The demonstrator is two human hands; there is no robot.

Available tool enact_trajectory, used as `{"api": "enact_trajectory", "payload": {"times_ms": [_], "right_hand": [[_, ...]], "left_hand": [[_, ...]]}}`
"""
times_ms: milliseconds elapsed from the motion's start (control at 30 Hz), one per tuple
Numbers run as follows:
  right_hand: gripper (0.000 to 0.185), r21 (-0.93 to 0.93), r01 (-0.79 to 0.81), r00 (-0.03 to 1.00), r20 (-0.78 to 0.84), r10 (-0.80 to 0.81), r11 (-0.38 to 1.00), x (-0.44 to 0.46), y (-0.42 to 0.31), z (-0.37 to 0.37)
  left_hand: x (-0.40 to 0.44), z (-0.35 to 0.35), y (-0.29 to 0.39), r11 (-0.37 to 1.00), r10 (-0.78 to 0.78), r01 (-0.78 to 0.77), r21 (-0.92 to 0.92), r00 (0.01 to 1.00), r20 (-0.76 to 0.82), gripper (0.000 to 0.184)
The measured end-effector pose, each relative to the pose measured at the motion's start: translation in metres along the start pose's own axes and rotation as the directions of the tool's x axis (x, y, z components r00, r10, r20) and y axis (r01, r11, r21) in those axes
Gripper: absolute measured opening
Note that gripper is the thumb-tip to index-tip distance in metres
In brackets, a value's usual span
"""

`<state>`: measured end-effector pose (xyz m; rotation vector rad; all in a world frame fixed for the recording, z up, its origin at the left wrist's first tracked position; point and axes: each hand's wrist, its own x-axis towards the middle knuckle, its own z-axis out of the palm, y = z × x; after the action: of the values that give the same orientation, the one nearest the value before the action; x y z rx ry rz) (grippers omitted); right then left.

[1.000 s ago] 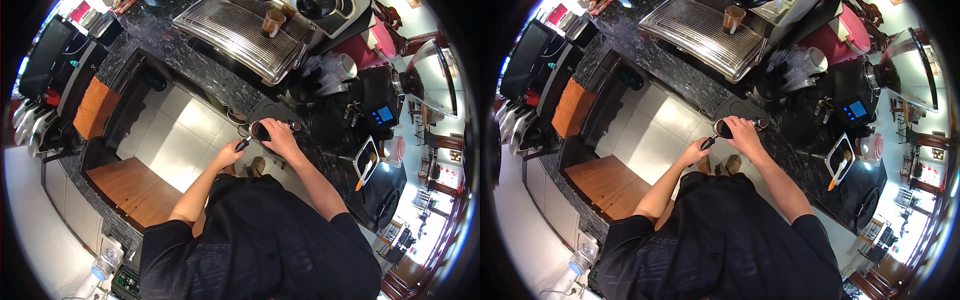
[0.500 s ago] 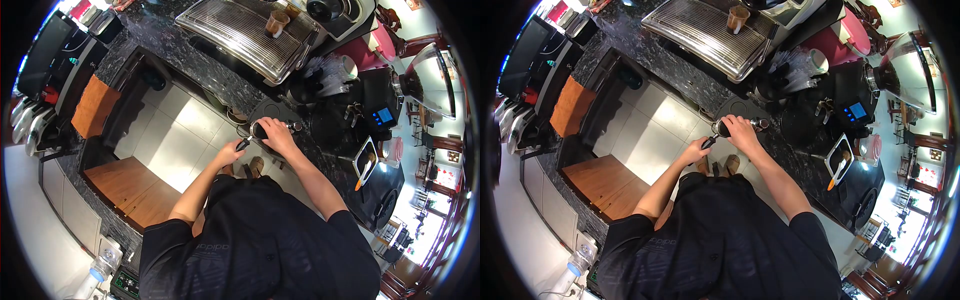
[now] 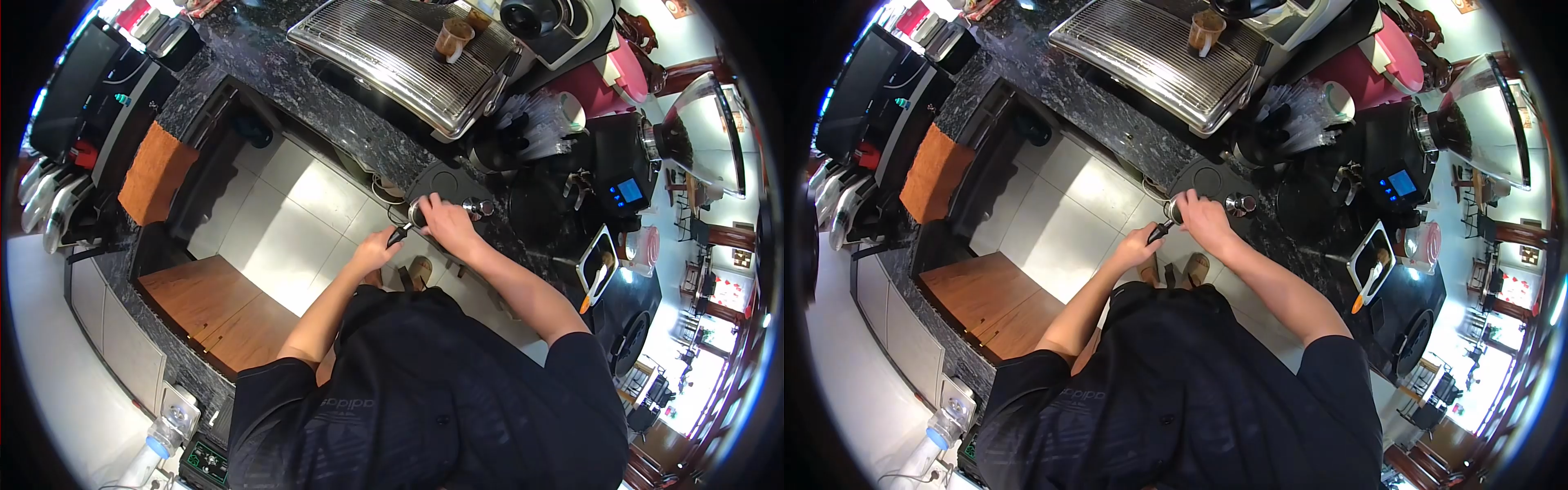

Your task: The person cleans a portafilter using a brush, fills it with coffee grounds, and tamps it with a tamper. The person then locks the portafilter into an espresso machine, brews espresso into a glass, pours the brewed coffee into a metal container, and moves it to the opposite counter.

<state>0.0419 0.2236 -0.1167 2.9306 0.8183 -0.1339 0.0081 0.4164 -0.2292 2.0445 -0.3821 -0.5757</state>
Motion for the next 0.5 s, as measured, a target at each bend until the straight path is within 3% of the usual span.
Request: {"api": "enact_trajectory", "payload": {"times_ms": [33,67,100,133,167,200,233,300,333,367,400,433,467,500], "right_hand": [[0.052,0.068,-0.205,0.947,0.266,0.181,0.976,0.010,0.001,0.003],[0.052,0.076,-0.411,0.795,0.518,0.316,0.908,0.021,0.004,0.002],[0.066,0.047,-0.361,0.643,0.736,0.212,0.931,0.038,0.015,-0.013],[0.066,0.048,-0.361,0.650,0.729,0.215,0.931,0.033,0.016,-0.014],[0.059,0.107,-0.178,0.934,0.330,0.134,0.978,0.017,0.014,-0.014],[0.053,0.070,0.014,0.990,-0.139,-0.004,0.997,0.006,0.012,-0.017],[0.054,0.078,0.164,0.960,-0.242,-0.141,0.983,0.006,0.010,-0.018],[0.051,0.033,0.078,0.997,-0.025,-0.077,0.996,-0.002,0.001,0.002],[0.033,0.097,-0.033,0.999,0.004,0.032,0.995,0.000,0.002,0.010],[0.026,0.036,-0.035,0.995,0.094,0.032,0.999,0.006,0.010,0.009],[0.026,-0.016,-0.039,0.981,0.189,0.041,0.999,0.012,0.014,0.005],[0.031,0.068,-0.219,0.952,0.235,0.198,0.973,0.019,0.018,0.002],[0.033,0.082,-0.254,0.893,0.403,0.201,0.964,0.024,0.021,-0.012],[0.036,0.138,-0.104,0.991,0.093,0.092,0.985,0.019,0.022,-0.008]], "left_hand": [[0.000,0.001,-0.001,1.000,-0.019,0.019,0.009,1.000,-0.005,0.033],[0.001,0.003,-0.003,0.999,-0.036,0.036,0.018,0.999,-0.012,0.033],[0.002,0.004,-0.003,0.999,-0.030,0.031,0.023,0.999,-0.014,0.033],[0.002,0.004,-0.002,0.999,-0.018,0.019,0.032,1.000,-0.026,0.034],[0.001,0.005,-0.003,0.999,-0.009,0.010,0.039,0.999,-0.033,0.034],[0.000,0.006,-0.003,0.999,-0.006,0.009,0.051,0.999,-0.049,0.036],[0.002,0.006,-0.003,0.999,-0.002,0.005,0.050,0.999,-0.051,0.036],[-0.001,0.006,-0.002,0.999,-0.033,0.034,0.026,0.999,-0.039,0.036],[0.000,0.006,-0.001,0.999,-0.030,0.031,0.029,0.999,-0.037,0.036],[0.003,0.005,-0.001,0.997,-0.049,0.050,0.051,0.998,-0.026,0.038],[0.000,0.006,-0.002,0.994,-0.074,0.074,0.077,0.997,-0.005,0.040],[-0.005,0.007,-0.002,0.994,-0.075,0.075,0.083,0.997,0.002,0.040],[-0.002,0.007,-0.002,0.992,-0.085,0.084,0.090,0.996,0.007,0.040],[0.002,0.007,-0.003,0.991,-0.097,0.096,0.094,0.995,0.009,0.041]]}}
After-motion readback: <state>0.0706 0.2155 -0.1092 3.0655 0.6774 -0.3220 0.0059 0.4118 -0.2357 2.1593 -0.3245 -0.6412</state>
